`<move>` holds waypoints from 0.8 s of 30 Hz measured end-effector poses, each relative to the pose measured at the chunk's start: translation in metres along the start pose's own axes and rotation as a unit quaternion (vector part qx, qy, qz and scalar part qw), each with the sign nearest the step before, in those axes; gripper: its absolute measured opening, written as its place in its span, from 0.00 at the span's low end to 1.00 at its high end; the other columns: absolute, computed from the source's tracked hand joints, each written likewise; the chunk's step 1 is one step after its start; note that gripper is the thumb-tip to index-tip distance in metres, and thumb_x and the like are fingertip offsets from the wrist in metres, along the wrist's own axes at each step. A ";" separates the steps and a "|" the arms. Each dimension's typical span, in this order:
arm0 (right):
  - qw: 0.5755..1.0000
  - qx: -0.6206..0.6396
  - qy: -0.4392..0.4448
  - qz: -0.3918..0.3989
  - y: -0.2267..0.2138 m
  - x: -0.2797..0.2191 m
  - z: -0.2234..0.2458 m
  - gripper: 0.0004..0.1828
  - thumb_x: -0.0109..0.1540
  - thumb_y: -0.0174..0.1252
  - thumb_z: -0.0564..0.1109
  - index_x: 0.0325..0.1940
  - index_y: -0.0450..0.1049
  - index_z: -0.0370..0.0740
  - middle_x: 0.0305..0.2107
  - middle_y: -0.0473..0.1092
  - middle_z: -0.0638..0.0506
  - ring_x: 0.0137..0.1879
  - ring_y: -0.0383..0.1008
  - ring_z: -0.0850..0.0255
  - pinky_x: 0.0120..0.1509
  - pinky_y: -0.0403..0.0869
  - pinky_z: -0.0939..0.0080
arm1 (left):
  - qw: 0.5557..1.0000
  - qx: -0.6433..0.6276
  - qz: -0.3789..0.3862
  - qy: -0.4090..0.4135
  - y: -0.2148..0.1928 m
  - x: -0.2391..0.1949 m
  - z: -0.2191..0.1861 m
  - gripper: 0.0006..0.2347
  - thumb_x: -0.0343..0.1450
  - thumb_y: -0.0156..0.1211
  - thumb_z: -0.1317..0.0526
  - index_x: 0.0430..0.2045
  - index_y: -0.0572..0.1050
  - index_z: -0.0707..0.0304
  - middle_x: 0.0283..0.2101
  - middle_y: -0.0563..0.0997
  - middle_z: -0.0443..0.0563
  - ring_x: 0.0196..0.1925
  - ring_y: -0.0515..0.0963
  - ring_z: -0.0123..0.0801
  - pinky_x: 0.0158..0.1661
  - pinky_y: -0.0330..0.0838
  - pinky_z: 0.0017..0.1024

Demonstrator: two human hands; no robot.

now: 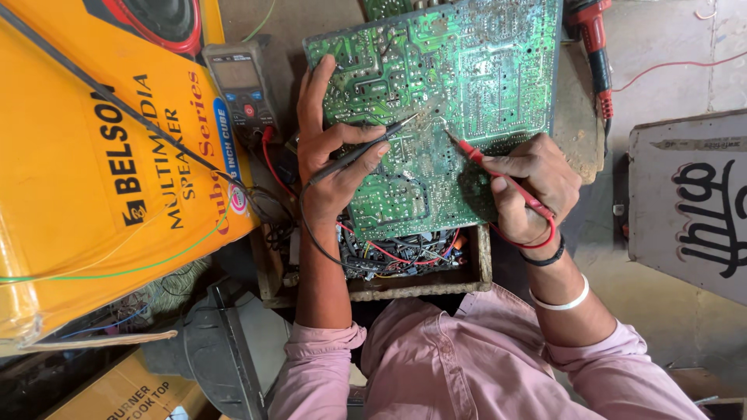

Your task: The person holds a green circuit board and uses multimeter probes to test various points on the board. The person moves the probes across different solder joints and components while keeping the board steady with the other hand.

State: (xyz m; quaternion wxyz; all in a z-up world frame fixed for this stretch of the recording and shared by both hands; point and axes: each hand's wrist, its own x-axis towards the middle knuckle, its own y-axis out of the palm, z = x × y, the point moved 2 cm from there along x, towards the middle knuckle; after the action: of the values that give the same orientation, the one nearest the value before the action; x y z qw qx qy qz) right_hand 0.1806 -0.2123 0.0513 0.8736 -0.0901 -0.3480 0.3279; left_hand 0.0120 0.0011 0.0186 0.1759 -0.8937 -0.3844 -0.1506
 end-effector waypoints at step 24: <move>0.998 -0.017 -0.031 0.060 0.003 0.009 0.010 0.10 0.67 0.61 0.44 0.43 0.80 0.33 0.30 0.74 0.47 0.37 0.73 0.55 0.41 0.70 0.60 | 1.000 0.005 0.001 0.006 0.000 -0.003 0.008 0.06 0.70 0.78 0.58 0.35 0.86 0.52 0.76 0.58 0.47 0.82 0.49 0.43 0.79 0.43 0.47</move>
State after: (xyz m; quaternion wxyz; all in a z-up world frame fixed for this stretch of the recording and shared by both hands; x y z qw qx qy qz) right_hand 0.1770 -0.2045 0.0628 0.8395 -0.1158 -0.3743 0.3765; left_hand 0.0108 0.0027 0.0099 0.1831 -0.8922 -0.3832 -0.1538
